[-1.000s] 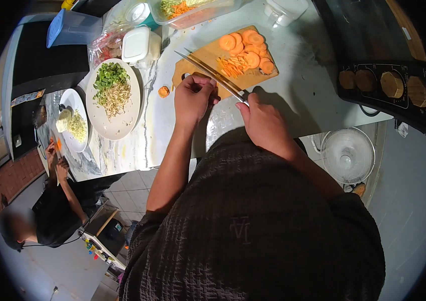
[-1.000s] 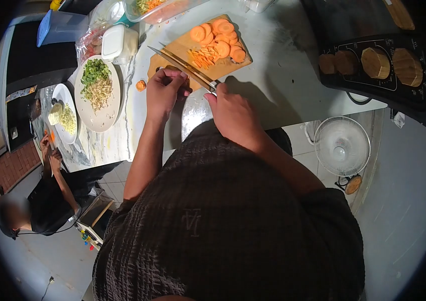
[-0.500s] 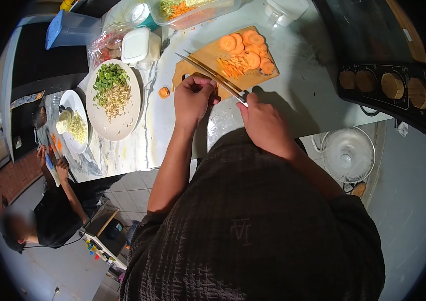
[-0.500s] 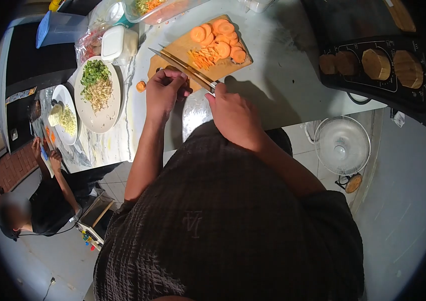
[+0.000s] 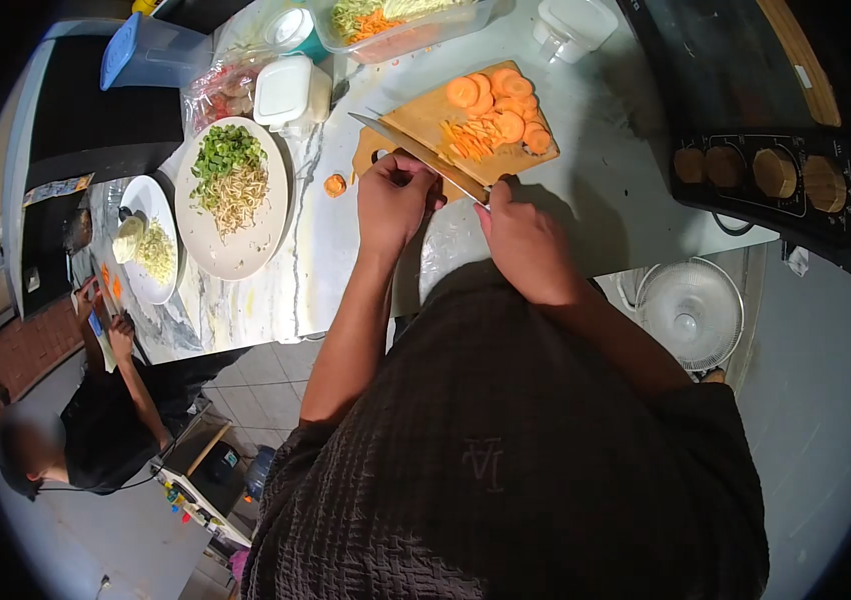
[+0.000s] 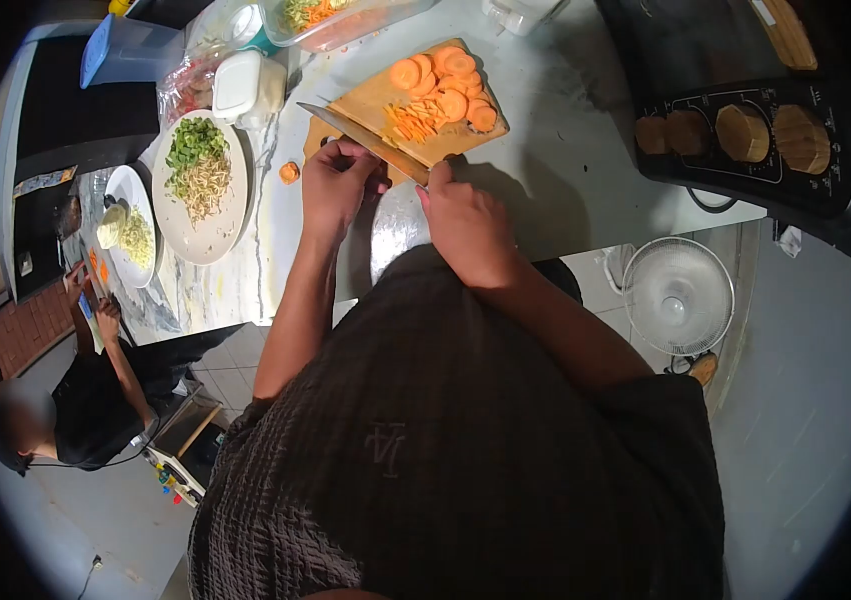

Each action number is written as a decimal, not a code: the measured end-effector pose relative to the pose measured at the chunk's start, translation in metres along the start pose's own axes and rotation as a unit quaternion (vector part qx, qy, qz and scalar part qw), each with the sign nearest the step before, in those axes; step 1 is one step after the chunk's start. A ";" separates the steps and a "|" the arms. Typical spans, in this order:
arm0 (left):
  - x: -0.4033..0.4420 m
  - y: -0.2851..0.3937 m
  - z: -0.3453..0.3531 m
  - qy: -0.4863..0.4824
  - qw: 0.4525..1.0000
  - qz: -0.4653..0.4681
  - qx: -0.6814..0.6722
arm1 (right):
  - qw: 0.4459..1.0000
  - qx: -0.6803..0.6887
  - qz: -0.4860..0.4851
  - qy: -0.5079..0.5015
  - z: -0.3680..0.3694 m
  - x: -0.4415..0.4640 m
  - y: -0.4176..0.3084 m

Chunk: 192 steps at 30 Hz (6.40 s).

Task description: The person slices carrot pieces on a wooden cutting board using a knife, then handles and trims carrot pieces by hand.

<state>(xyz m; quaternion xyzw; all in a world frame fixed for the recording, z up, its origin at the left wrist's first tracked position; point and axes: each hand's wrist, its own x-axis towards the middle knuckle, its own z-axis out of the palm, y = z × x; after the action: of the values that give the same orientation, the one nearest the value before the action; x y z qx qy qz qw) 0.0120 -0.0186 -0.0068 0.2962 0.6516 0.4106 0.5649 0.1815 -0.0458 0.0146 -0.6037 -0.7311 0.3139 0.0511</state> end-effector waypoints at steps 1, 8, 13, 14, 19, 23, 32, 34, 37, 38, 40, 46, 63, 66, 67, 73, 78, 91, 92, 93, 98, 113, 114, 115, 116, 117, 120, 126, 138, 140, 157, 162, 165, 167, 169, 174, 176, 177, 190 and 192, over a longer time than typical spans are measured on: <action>0.002 -0.002 0.000 0.003 1.000 0.006 0.013 | 1.000 -0.002 -0.001 0.000 0.000 0.000 0.002; 0.002 -0.008 -0.002 -0.005 1.000 0.009 0.003 | 0.999 -0.031 -0.011 0.022 0.012 0.002 0.006; 0.002 -0.005 0.000 -0.001 1.000 0.020 0.009 | 0.998 -0.028 -0.019 0.049 0.011 0.006 0.004; 0.000 -0.005 0.000 -0.001 0.999 0.021 0.033 | 0.998 -0.034 -0.024 0.051 0.010 0.008 0.003; 0.003 -0.003 0.001 0.007 0.999 0.028 0.016 | 0.997 -0.045 -0.027 0.048 0.009 0.007 0.010; 0.000 -0.002 0.000 0.015 1.000 0.022 0.009 | 0.997 -0.061 -0.015 0.033 0.011 0.010 0.006; 0.003 -0.008 0.001 0.007 1.000 0.028 -0.010 | 0.997 -0.071 0.015 0.021 0.006 0.010 0.002; 0.002 -0.009 0.001 0.007 0.999 0.033 -0.015 | 0.997 -0.076 0.018 0.006 0.003 0.006 0.003; 0.003 -0.004 -0.001 -0.005 1.000 0.023 0.006 | 0.996 -0.078 0.044 0.011 0.002 0.002 0.006; 0.003 -0.004 0.000 -0.002 1.000 0.027 0.007 | 0.995 -0.082 0.051 0.010 0.001 0.003 0.005; 0.001 -0.006 0.000 0.000 1.000 0.025 0.011 | 0.994 -0.085 0.062 0.003 0.001 0.003 0.001; 0.003 -0.003 0.000 0.003 0.999 0.026 0.018 | 0.994 -0.097 0.025 0.044 0.004 0.005 0.009; 0.001 -0.002 0.000 0.001 1.000 0.013 -0.003 | 0.998 -0.047 0.032 0.041 -0.005 0.008 0.021; 0.001 -0.002 0.000 0.000 1.000 0.001 -0.005 | 0.997 -0.045 0.026 0.048 -0.005 0.008 0.023; 0.001 -0.002 0.001 0.001 1.000 0.000 -0.006 | 0.998 -0.045 0.027 0.047 -0.005 0.008 0.024; -0.004 0.003 0.001 0.006 0.999 0.006 0.033 | 0.996 -0.070 0.000 0.053 -0.011 0.007 0.021; -0.009 0.007 0.003 0.022 0.996 0.025 0.082 | 0.985 -0.089 -0.064 0.136 -0.012 0.007 0.029; -0.019 0.038 -0.019 0.105 0.771 0.450 0.439 | 0.943 -0.081 -0.182 0.266 -0.025 0.007 0.034; -0.020 0.038 -0.017 0.090 0.795 0.422 0.426 | 0.943 -0.083 -0.181 0.268 -0.025 0.006 0.034; -0.021 0.039 -0.016 0.091 0.796 0.422 0.425 | 0.942 -0.084 -0.180 0.269 -0.025 0.005 0.033; -0.021 0.032 -0.011 0.096 0.777 0.430 0.451 | 0.948 -0.074 -0.172 0.259 -0.023 0.004 0.034; -0.016 0.010 -0.009 0.121 0.780 0.442 0.427 | 0.955 -0.045 -0.162 0.246 -0.020 -0.005 0.028; -0.017 0.010 -0.008 0.122 0.779 0.443 0.427 | 0.955 -0.044 -0.159 0.245 -0.020 -0.006 0.028; -0.017 0.011 -0.008 0.124 0.783 0.440 0.422 | 0.955 -0.044 -0.160 0.247 -0.020 -0.006 0.028; -0.017 0.011 -0.008 0.126 0.788 0.436 0.417 | 0.956 -0.044 -0.159 0.245 -0.020 -0.006 0.028; -0.017 0.011 -0.008 0.126 0.787 0.437 0.417 | 0.956 -0.044 -0.157 0.242 -0.020 -0.006 0.029; -0.017 0.011 -0.008 0.129 0.779 0.451 0.416 | 0.952 -0.045 -0.159 0.257 -0.019 -0.007 0.029; -0.018 0.014 -0.006 0.129 0.777 0.466 0.402 | 0.951 -0.052 -0.154 0.263 -0.020 -0.010 0.028; -0.020 0.008 -0.007 0.141 0.750 0.483 0.429 | 0.951 -0.056 -0.155 0.261 -0.022 -0.017 0.024; -0.021 0.006 -0.009 0.131 0.750 0.475 0.442 | 0.951 -0.056 -0.154 0.262 -0.019 -0.018 0.025; -0.028 -0.014 -0.043 0.122 0.769 0.357 0.516 | 0.963 0.026 -0.026 0.265 -0.047 -0.013 0.115; -0.026 -0.008 -0.043 0.107 0.761 0.363 0.526 | 0.965 0.033 -0.025 0.261 -0.058 -0.003 0.139; -0.032 0.005 -0.038 0.071 0.753 0.346 0.556 | 0.953 0.051 -0.070 0.289 -0.058 0.012 0.139; -0.031 0.010 -0.031 0.087 0.739 0.370 0.556 | 0.946 0.018 -0.115 0.302 -0.056 0.024 0.142; -0.029 0.017 -0.023 0.104 0.725 0.394 0.555 | 0.944 0.028 -0.127 0.305 -0.058 0.033 0.136; -0.009 0.022 -0.007 0.045 0.752 0.395 0.525 | 0.945 0.092 -0.122 0.288 -0.059 0.057 0.131; 0.003 0.020 0.002 0.045 0.747 0.406 0.524 | 0.947 0.056 -0.129 0.290 -0.060 0.062 0.132; 0.005 0.021 0.007 0.045 0.742 0.417 0.524 | 0.947 0.056 -0.129 0.289 -0.061 0.063 0.133; 0.023 0.020 0.028 -0.007 0.760 0.408 0.506 | 0.913 -0.025 -0.165 0.373 -0.049 0.040 0.108; 0.022 0.020 0.029 0.008 0.764 0.422 0.488 | 0.939 0.016 -0.167 0.299 -0.041 0.034 0.102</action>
<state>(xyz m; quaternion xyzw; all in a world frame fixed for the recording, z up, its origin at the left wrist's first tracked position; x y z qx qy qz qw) 0.0349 0.0156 -0.0009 0.7736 0.5779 0.2363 0.1080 0.2774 0.0088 -0.0161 -0.5378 -0.7671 0.1176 0.3293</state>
